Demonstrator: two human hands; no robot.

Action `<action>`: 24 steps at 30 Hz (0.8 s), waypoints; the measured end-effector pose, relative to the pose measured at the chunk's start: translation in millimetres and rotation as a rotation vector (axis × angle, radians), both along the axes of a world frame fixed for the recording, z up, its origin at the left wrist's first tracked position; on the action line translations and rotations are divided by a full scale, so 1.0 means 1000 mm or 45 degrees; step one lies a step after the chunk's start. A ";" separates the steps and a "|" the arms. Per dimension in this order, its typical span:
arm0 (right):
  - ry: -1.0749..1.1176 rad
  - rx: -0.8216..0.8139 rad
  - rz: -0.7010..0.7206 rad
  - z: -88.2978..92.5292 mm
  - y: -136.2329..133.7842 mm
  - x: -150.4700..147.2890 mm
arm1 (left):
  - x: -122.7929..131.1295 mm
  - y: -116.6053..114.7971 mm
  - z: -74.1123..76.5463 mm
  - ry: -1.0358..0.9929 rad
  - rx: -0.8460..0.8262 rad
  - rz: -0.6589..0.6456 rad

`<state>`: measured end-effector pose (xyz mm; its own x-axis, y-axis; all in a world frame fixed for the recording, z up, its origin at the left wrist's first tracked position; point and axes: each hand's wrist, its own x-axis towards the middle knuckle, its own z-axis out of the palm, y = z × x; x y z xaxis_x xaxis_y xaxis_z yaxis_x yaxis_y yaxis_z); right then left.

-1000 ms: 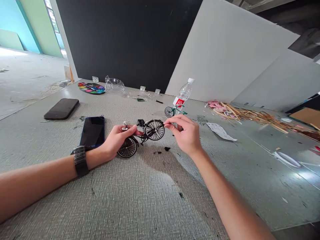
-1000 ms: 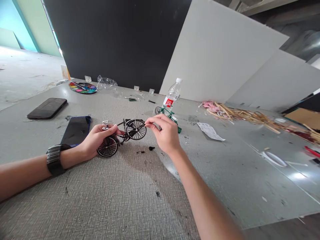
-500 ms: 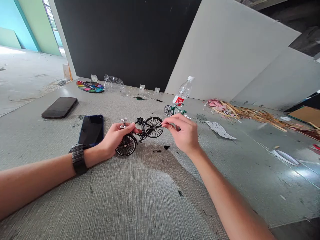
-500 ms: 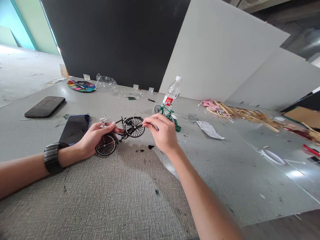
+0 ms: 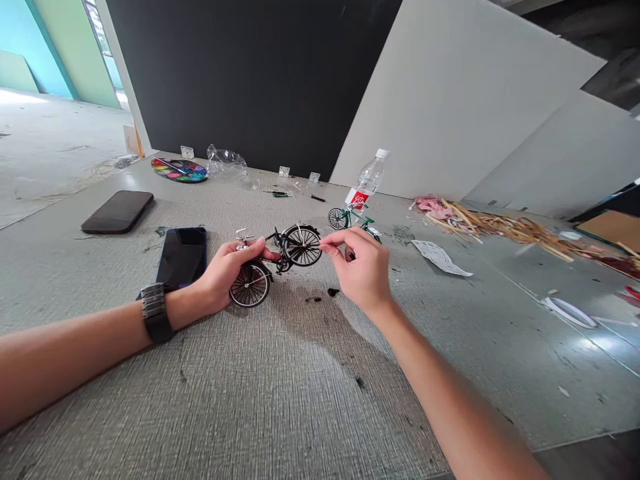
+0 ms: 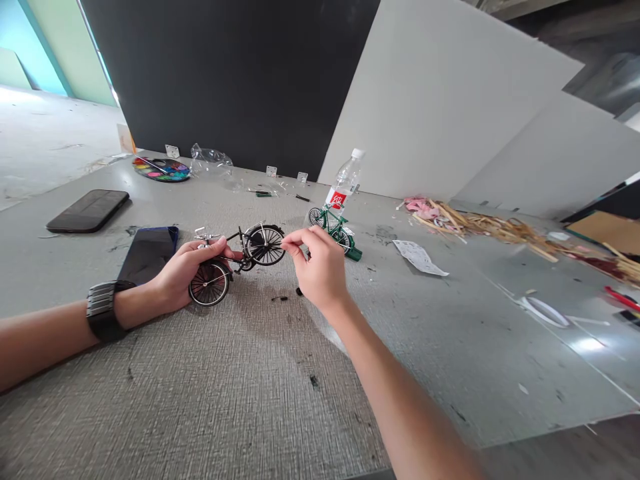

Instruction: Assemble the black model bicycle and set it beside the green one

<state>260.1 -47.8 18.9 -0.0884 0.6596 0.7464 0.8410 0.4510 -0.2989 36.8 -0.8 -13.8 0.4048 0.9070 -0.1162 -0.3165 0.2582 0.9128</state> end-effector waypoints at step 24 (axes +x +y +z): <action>-0.057 -0.058 0.048 0.002 0.001 0.001 | 0.001 -0.002 0.001 0.008 0.032 0.073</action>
<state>261.2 -47.1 20.6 -0.1470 0.6883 0.7103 0.8366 0.4697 -0.2821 37.4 -2.6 -12.4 0.3511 0.9315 -0.0955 -0.3248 0.2168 0.9206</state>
